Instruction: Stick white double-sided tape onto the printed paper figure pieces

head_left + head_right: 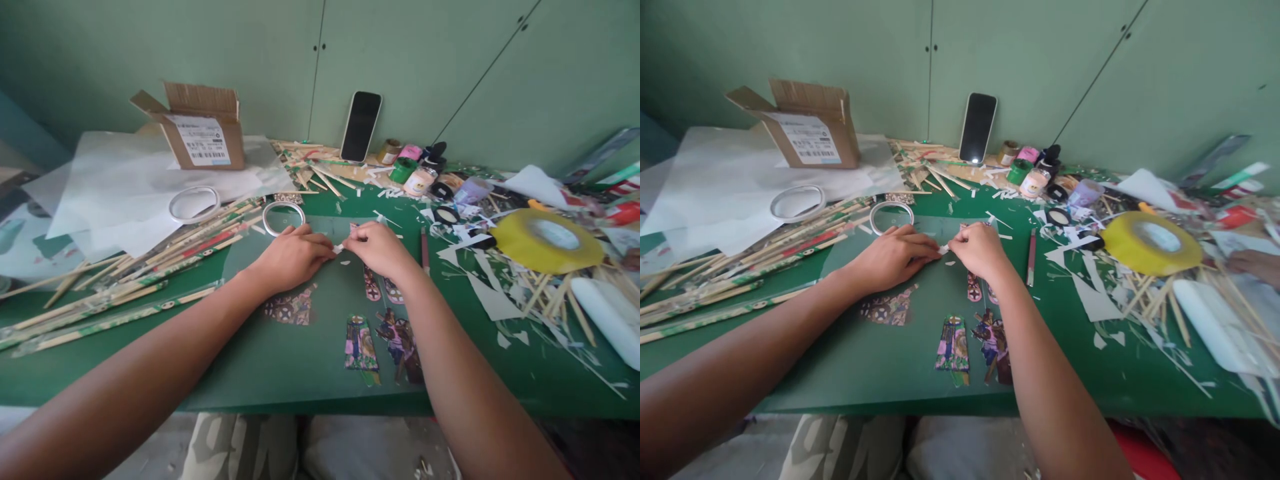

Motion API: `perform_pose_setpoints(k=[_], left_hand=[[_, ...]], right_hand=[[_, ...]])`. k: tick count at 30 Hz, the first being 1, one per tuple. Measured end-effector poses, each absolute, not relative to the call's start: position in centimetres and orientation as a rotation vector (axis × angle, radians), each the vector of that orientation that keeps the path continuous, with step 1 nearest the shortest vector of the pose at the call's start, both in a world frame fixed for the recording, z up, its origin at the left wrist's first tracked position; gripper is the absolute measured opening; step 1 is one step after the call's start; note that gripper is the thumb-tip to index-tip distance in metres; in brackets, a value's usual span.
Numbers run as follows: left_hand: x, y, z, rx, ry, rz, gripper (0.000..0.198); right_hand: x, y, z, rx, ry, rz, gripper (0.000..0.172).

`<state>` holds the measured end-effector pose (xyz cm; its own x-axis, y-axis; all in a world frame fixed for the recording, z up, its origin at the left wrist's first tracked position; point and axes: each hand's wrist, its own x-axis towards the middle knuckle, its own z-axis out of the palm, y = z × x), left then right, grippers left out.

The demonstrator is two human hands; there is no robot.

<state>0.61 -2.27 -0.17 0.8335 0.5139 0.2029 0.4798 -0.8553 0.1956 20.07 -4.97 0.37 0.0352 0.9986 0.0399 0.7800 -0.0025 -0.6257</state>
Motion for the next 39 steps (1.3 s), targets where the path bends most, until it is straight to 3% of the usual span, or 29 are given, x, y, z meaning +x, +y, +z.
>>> perform_pose_setpoints(k=[21, 27, 39], left_hand=[[1.2, -2.9, -0.4, 2.948, 0.947, 0.316, 0.033], [1.5, -3.2, -0.3, 2.984, 0.981, 0.315, 0.036], [1.3, -3.1, -0.3, 2.907, 1.104, 0.372, 0.031]], right_hand=[[19.5, -4.7, -1.2, -1.967, -1.833, 0.205, 0.021], [20.7, -4.5, -1.4, -2.005, -1.664, 0.313, 0.010], [20.2, -4.6, -1.0, -1.785, -1.970, 0.370, 0.004]])
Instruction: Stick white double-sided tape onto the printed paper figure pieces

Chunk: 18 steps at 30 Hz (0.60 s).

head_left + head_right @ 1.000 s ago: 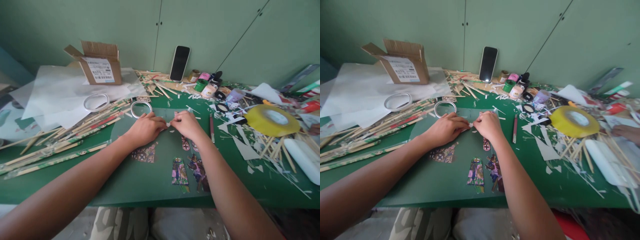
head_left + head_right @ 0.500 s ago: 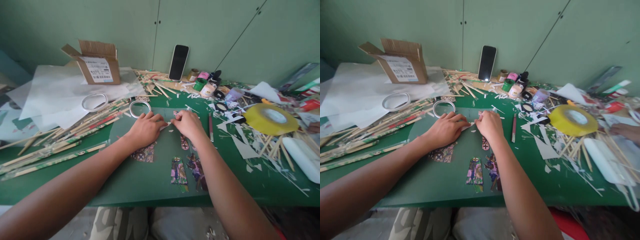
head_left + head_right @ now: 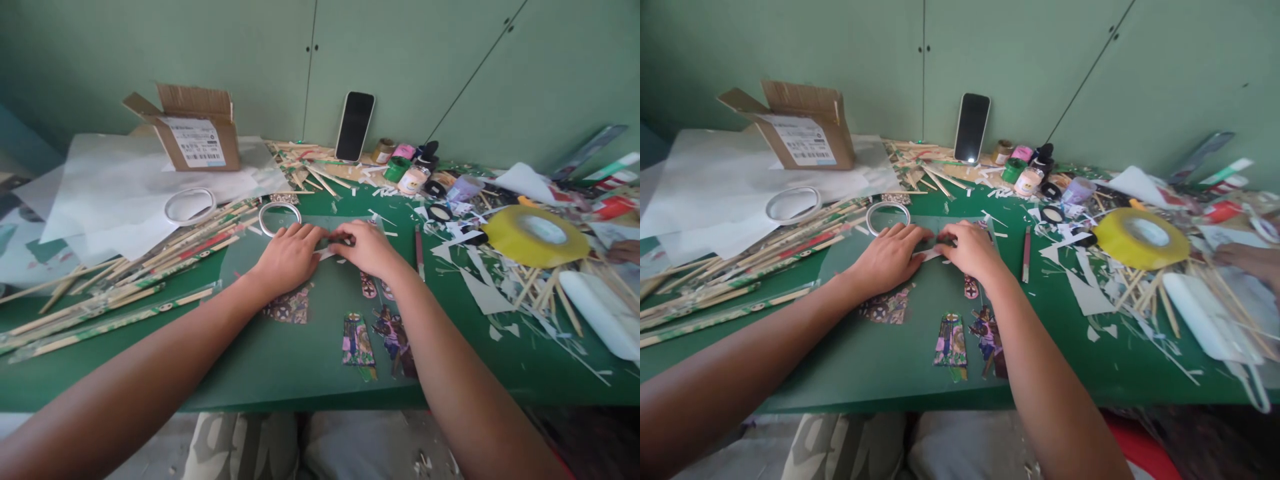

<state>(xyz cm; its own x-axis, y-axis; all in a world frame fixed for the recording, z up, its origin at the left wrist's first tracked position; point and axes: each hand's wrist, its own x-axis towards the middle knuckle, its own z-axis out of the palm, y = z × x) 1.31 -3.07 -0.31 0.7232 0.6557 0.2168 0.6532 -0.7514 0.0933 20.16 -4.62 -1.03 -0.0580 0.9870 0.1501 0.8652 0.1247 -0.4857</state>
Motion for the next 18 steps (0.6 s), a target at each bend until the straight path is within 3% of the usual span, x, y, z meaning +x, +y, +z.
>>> perform_pose_setpoints(k=[5, 10, 13, 18], left_hand=[[1.1, -2.8, -0.5, 2.877, 1.116, 0.389, 0.034], [0.8, -2.6, -0.4, 2.872, 1.052, 0.394, 0.034], [0.6, -2.5, -0.3, 2.857, 1.069, 0.389, 0.036], [0.5, -2.4, -0.2, 2.823, 1.096, 0.408, 0.035]], right_hand=[[19.4, -5.0, -0.2, -1.857, -2.000, 0.441, 0.013], [19.3, -5.1, 0.3, -1.857, -1.916, 0.666, 0.009], [19.4, -5.2, 0.3, -1.829, -1.995, 0.593, 0.005], [19.7, -5.5, 0.2, -1.789, -2.129, 0.549, 0.013]])
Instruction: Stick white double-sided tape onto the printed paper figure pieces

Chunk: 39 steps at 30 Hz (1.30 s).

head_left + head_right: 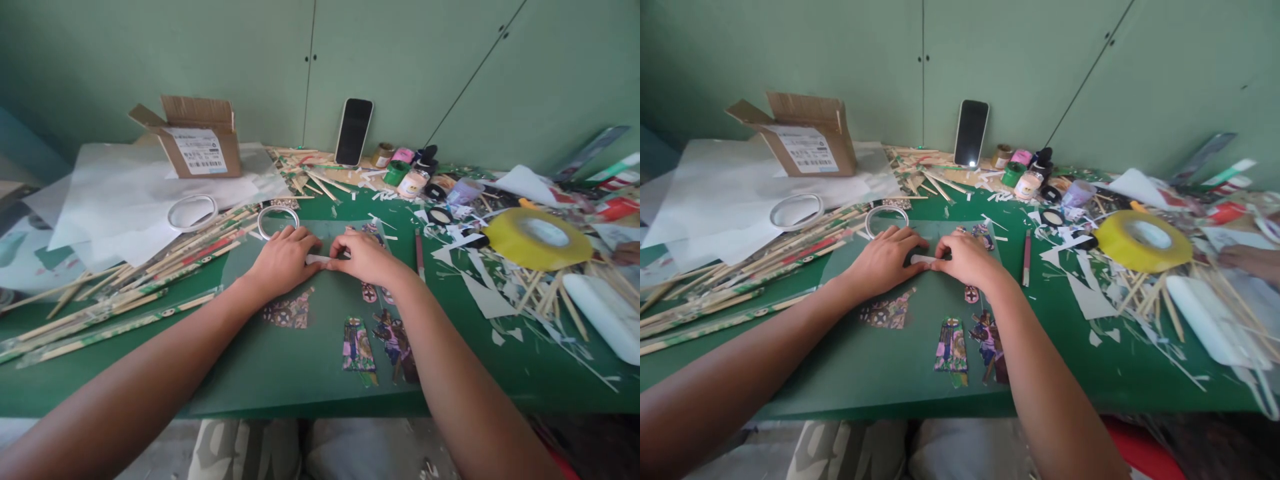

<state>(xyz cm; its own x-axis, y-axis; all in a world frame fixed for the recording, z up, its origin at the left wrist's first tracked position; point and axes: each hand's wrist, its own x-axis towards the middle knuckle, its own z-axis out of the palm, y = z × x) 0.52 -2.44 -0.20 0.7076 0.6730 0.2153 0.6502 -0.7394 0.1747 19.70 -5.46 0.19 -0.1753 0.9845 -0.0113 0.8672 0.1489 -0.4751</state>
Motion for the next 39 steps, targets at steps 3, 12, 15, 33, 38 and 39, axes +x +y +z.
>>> perform_pose_setpoints(k=[3, 12, 15, 33, 38, 39], left_hand=[[0.6, -2.3, -0.2, 2.769, 1.089, 0.429, 0.022], [0.7, -1.7, 0.0, 2.217, 1.168, 0.734, 0.011], [0.5, -1.5, 0.2, 2.237, 1.200, 0.779, 0.016], [0.1, -0.5, 0.0, 2.239, 1.090, 0.755, 0.020], [0.2, -0.5, -0.1, 2.207, 1.001, 0.698, 0.026], [0.3, -0.5, 0.0, 2.189, 1.003, 0.721, 0.026]], right_hand=[[19.7, -5.5, 0.1, -1.763, -2.052, 0.719, 0.012], [18.8, -5.4, 0.2, -1.727, -2.033, 0.632, 0.018], [18.7, -5.6, 0.4, -1.801, -2.004, 0.731, 0.012], [18.4, -5.0, -0.9, -1.492, -1.722, 0.780, 0.016], [18.4, -5.2, -0.9, -1.353, -1.718, 0.657, 0.020], [18.5, -5.3, -0.9, -1.326, -1.722, 0.630, 0.020]])
